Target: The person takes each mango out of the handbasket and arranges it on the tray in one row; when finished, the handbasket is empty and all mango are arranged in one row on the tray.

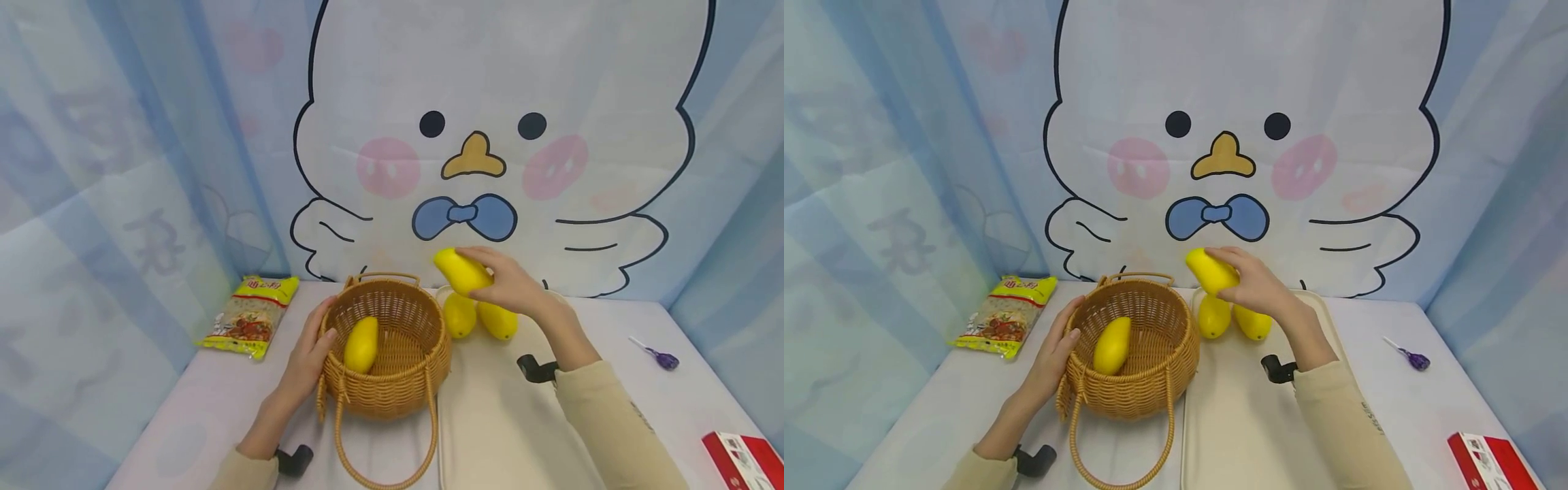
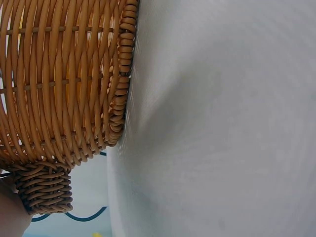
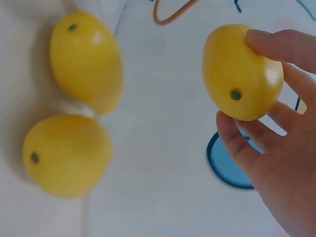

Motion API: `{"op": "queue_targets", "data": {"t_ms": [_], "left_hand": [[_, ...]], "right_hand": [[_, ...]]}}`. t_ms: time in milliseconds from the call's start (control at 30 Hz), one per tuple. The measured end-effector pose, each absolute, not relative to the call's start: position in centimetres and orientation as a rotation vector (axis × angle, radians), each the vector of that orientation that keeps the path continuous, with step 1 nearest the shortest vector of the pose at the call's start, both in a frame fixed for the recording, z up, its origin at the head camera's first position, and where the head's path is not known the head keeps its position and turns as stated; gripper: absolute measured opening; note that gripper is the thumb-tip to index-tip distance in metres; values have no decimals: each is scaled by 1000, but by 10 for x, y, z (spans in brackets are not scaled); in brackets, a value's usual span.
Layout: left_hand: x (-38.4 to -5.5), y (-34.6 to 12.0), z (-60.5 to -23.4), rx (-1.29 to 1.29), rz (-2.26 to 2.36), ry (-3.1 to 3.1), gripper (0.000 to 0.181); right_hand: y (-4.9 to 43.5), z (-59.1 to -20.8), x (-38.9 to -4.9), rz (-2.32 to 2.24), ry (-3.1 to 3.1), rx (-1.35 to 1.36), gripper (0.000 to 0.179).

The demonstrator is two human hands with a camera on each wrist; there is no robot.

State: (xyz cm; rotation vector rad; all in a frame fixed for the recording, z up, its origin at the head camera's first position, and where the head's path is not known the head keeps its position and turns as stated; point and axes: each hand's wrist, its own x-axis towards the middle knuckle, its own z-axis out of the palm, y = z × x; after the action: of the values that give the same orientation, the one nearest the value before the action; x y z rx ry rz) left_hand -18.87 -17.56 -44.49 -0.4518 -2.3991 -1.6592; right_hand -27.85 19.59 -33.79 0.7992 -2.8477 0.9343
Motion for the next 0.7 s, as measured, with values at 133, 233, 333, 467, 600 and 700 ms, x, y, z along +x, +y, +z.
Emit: {"op": "queue_targets", "data": {"t_ms": [133, 233, 333, 467, 600, 700], "left_hand": [[-188, -175, -445, -441, -1660, -2406, 53], [-184, -172, -436, -428, -1674, -2413, 54], [-180, -170, -428, -434, -1679, -2416, 54], [-173, -168, -418, -432, -1668, -2420, 54], [-173, -168, -418, -424, -1672, -2415, 54], [-180, -171, -431, -426, -1660, -2410, 53]], "right_hand": [[217, -352, -280, 949, -2863, 683, 75], [233, -363, -281, 961, -2876, 600, 75], [249, -373, -281, 975, -2895, 508, 76], [266, -383, -281, 992, -2915, 420, 77], [279, -395, -280, 1003, -2925, 340, 78], [288, -402, -277, 1010, -2935, 271, 79]]}}
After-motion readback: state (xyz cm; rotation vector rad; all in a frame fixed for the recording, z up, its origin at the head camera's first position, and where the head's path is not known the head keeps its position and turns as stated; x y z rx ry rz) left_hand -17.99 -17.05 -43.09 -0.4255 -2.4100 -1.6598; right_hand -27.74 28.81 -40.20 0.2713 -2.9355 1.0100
